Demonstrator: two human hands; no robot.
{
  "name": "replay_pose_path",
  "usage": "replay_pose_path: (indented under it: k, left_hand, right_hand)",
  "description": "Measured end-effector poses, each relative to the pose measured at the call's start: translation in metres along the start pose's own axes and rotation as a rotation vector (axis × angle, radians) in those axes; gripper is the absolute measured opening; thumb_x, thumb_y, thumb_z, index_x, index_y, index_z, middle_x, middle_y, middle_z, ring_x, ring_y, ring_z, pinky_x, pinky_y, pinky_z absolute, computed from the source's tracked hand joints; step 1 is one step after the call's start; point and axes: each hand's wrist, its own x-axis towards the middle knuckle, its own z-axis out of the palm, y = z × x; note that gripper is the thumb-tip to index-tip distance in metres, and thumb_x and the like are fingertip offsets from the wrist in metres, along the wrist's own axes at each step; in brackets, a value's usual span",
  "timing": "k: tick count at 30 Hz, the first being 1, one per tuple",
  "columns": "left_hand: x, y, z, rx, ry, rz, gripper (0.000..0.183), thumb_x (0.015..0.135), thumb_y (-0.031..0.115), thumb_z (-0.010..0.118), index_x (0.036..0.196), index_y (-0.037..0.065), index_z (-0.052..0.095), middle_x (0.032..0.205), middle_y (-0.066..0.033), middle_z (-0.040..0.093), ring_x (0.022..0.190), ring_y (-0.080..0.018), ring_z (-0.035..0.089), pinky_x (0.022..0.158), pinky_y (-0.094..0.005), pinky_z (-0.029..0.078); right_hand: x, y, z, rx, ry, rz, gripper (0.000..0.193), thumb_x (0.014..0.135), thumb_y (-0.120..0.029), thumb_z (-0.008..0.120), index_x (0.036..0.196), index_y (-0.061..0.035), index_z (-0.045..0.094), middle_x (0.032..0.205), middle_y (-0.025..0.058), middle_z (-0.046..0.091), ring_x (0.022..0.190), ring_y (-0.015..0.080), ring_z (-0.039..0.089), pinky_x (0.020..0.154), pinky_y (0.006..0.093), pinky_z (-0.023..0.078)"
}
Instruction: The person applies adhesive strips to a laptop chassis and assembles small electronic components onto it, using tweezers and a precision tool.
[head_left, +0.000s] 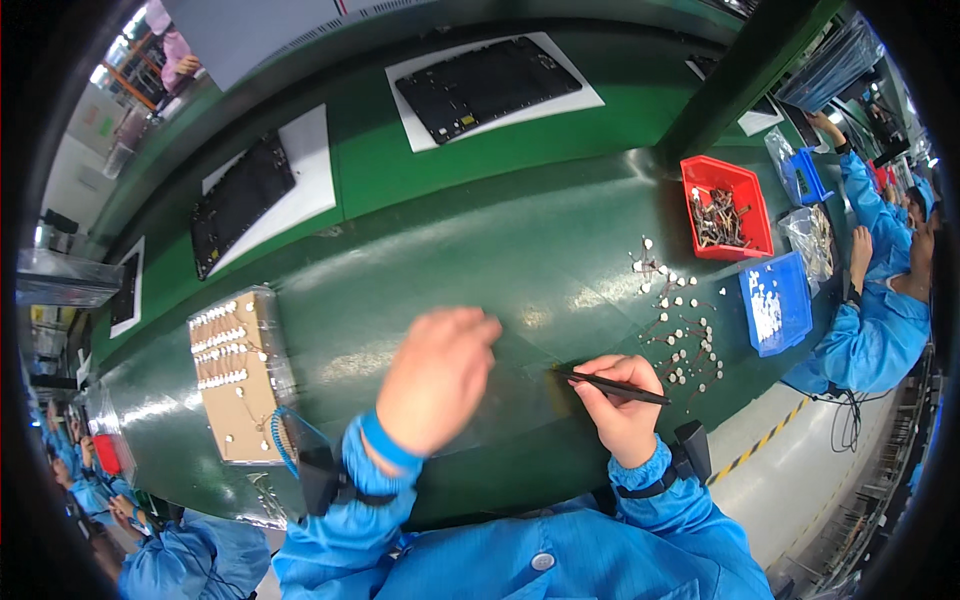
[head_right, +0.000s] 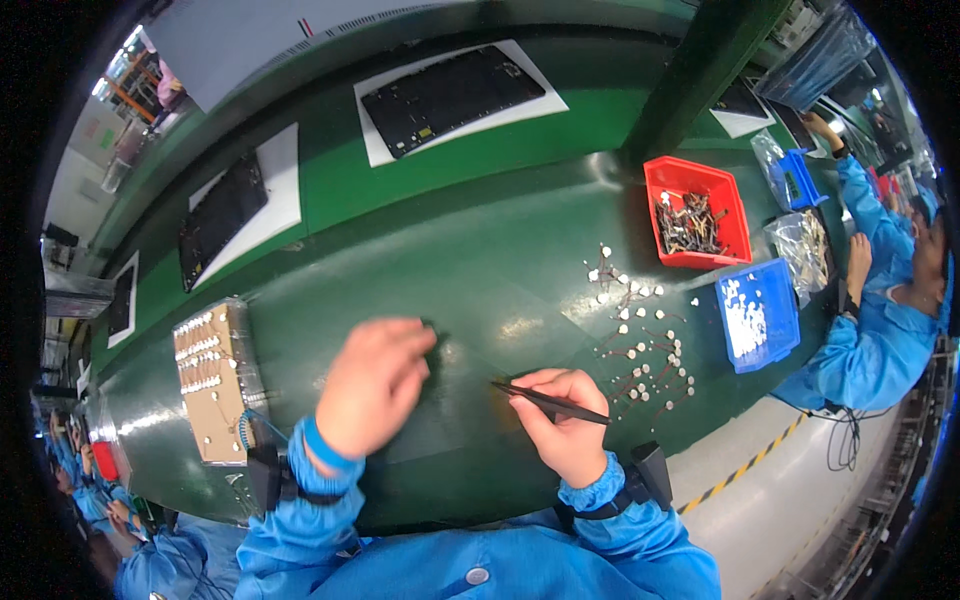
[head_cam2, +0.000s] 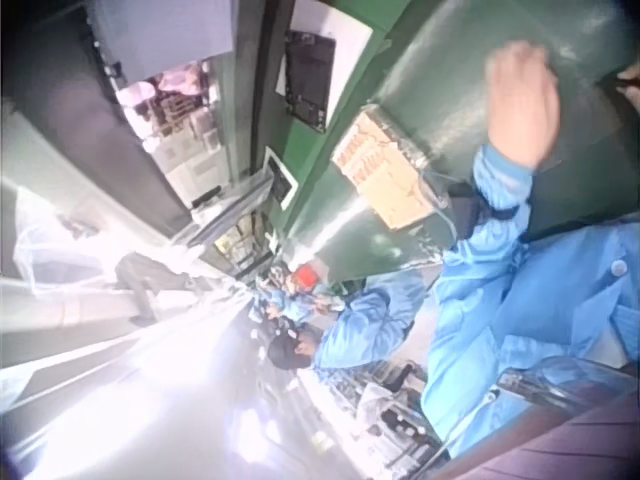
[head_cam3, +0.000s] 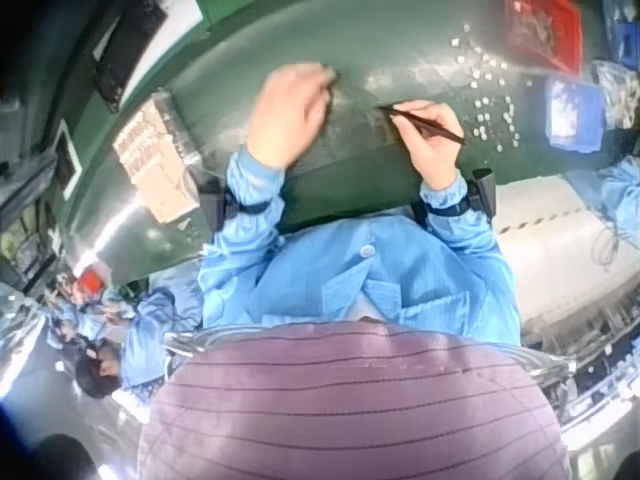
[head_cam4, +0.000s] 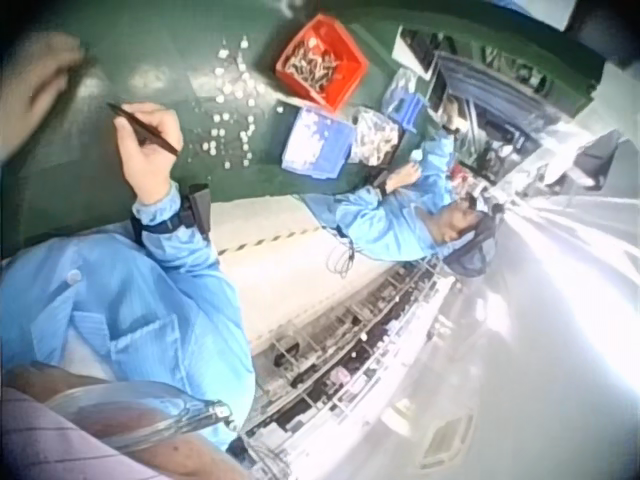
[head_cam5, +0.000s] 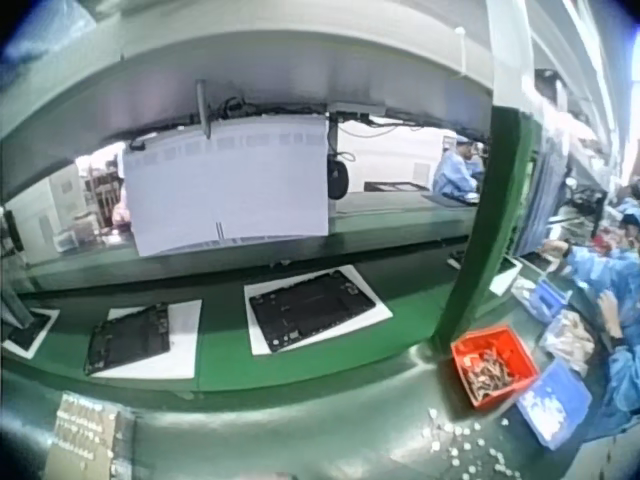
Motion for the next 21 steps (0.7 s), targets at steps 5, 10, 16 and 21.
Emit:
replay_pose_path:
  k: [5, 10, 16, 21]
  left_hand:
    - [0.088, -0.086, -0.016, 0.38, 0.415, -0.206, 0.018, 0.074, 0.002, 0.055, 0.089, -0.001, 0.062, 0.088, -0.0187, 0.06, 0.087, -0.0343, 0.056, 0.077, -0.0401, 0.046]
    - [0.135, -0.144, -0.006, 0.49, 0.282, -0.292, 0.02, 0.071, 0.006, 0.057, 0.09, 0.006, 0.065, 0.086, -0.0165, 0.06, 0.085, -0.034, 0.057, 0.076, -0.0415, 0.047]
    - [0.15, -0.163, -0.007, 0.696, 0.184, -0.198, 0.01, 0.072, 0.01, 0.054, 0.078, 0.006, 0.06, 0.077, -0.0159, 0.057, 0.074, -0.0343, 0.058, 0.065, -0.0445, 0.047]
    - [0.145, -0.165, -0.012, 0.607, 0.257, -0.207, 0.009, 0.073, 0.006, 0.049, 0.081, 0.003, 0.047, 0.076, -0.0218, 0.058, 0.069, -0.0388, 0.058, 0.062, -0.049, 0.046]
  right_hand:
    - [0.001, 0.003, 0.0, -0.004, 0.001, 0.014, 0.021, 0.072, 0.009, 0.064, 0.079, -0.0012, 0.047, 0.087, 0.0145, 0.061, 0.082, 0.0176, 0.06, 0.073, 0.0289, 0.048]
    - [0.001, 0.013, 0.002, -0.007, 0.001, -0.006, 0.022, 0.07, 0.007, 0.067, 0.078, -0.0014, 0.047, 0.085, 0.0136, 0.062, 0.079, 0.0166, 0.059, 0.07, 0.028, 0.047]
    - [-0.001, 0.007, 0.0, -0.035, 0.007, -0.039, 0.021, 0.07, 0.004, 0.068, 0.076, -0.0012, 0.049, 0.084, 0.0133, 0.063, 0.079, 0.017, 0.06, 0.07, 0.0278, 0.048]
    - [0.0, 0.003, 0.0, -0.068, -0.036, -0.038, 0.023, 0.07, 0.007, 0.066, 0.077, -0.0021, 0.046, 0.085, 0.0145, 0.062, 0.079, 0.0168, 0.06, 0.071, 0.0284, 0.048]
